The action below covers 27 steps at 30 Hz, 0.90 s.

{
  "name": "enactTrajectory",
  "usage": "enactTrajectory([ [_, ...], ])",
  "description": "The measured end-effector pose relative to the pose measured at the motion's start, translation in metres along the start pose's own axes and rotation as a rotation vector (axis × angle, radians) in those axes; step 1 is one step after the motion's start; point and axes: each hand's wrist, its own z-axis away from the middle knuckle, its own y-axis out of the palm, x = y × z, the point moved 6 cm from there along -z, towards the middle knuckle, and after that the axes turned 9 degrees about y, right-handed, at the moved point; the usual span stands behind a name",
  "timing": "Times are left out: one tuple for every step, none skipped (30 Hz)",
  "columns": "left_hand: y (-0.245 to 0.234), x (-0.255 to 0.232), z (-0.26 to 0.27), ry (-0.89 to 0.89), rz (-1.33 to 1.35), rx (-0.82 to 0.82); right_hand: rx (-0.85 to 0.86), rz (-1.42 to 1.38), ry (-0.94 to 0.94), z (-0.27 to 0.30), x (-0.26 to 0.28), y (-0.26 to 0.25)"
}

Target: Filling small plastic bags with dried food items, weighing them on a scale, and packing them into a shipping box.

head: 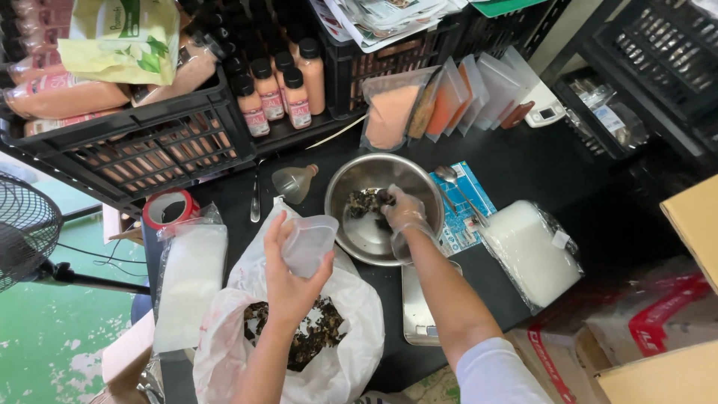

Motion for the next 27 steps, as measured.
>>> enactTrajectory([
  [-0.005,-0.002,0.001,-0.043,0.08,-0.013,-0.032,-0.126,-0.023,0.011,0.001,-0.014],
  [-0.011,-0.005,0.002,-0.085,0.159,-0.027,-0.063,-0.253,-0.045,0.022,0.002,-0.029],
  [-0.014,-0.003,0.002,-0.088,0.162,-0.029,-0.064,-0.249,-0.045,0.029,-0.002,-0.036],
  [-0.018,-0.001,0.004,-0.098,0.165,-0.034,-0.048,-0.45,-0.168,0.039,0.0,-0.046],
  [-0.021,0.001,0.008,-0.11,0.168,-0.035,-0.031,-0.653,-0.287,0.051,-0.002,-0.056],
  [-0.02,0.005,0.011,-0.114,0.171,-0.033,-0.031,-0.65,-0.282,0.057,-0.003,-0.066],
  [-0.016,0.01,0.012,-0.136,0.23,0.002,0.133,-0.857,-0.331,0.064,0.001,-0.074],
  [-0.012,0.014,0.013,-0.159,0.29,0.037,0.3,-1.062,-0.38,0.073,0.005,-0.084],
  [-0.01,0.02,0.014,-0.151,0.298,0.043,0.287,-1.064,-0.383,0.088,0.009,-0.102],
  [-0.004,0.029,0.018,-0.225,0.428,0.082,0.35,-1.074,-0.415,0.105,0.016,-0.117],
  [0.001,0.038,0.024,-0.302,0.554,0.119,0.419,-1.081,-0.447,0.124,0.023,-0.13],
  [0.007,0.041,0.026,-0.298,0.559,0.124,0.41,-1.082,-0.449,0.14,0.023,-0.141],
  [0.019,0.041,0.03,-0.346,0.824,0.2,0.424,-1.046,-0.491,0.157,0.027,-0.152],
  [0.031,0.038,0.034,-0.395,1.088,0.278,0.437,-1.01,-0.533,0.175,0.03,-0.162],
  [0.035,0.047,0.038,-0.391,1.086,0.276,0.439,-1.01,-0.538,0.188,0.035,-0.172],
  [0.045,0.047,0.044,-0.397,1.322,0.373,0.413,-0.977,-0.606,0.203,0.041,-0.184],
  [0.051,0.046,0.05,-0.398,1.555,0.469,0.39,-0.943,-0.675,0.219,0.048,-0.195],
  [0.051,0.045,0.054,-0.392,1.55,0.465,0.395,-0.943,-0.682,0.227,0.054,-0.196],
  [0.053,0.037,0.06,-0.371,1.67,0.556,0.387,-0.92,-0.721,0.236,0.059,-0.199],
  [0.055,0.029,0.065,-0.348,1.788,0.649,0.379,-0.897,-0.76,0.244,0.064,-0.202],
  [0.056,0.026,0.069,-0.346,1.787,0.647,0.381,-0.896,-0.761,0.256,0.069,-0.203],
  [0.057,0.021,0.073,-0.337,1.814,0.687,0.399,-0.832,-0.807,0.271,0.076,-0.202],
  [0.059,0.016,0.078,-0.328,1.842,0.728,0.415,-0.767,-0.851,0.285,0.082,-0.201],
  [0.059,0.016,0.082,-0.328,1.842,0.728,0.415,-0.767,-0.851,0.289,0.083,-0.201],
  [0.058,0.016,0.085,-0.323,1.857,0.727,0.42,-0.683,-0.887,0.295,0.085,-0.199],
  [0.058,0.016,0.088,-0.319,1.871,0.726,0.426,-0.599,-0.921,0.301,0.088,-0.198],
  [0.06,0.019,0.093,-0.315,1.869,0.726,0.425,-0.598,-0.925,0.305,0.087,-0.2],
])
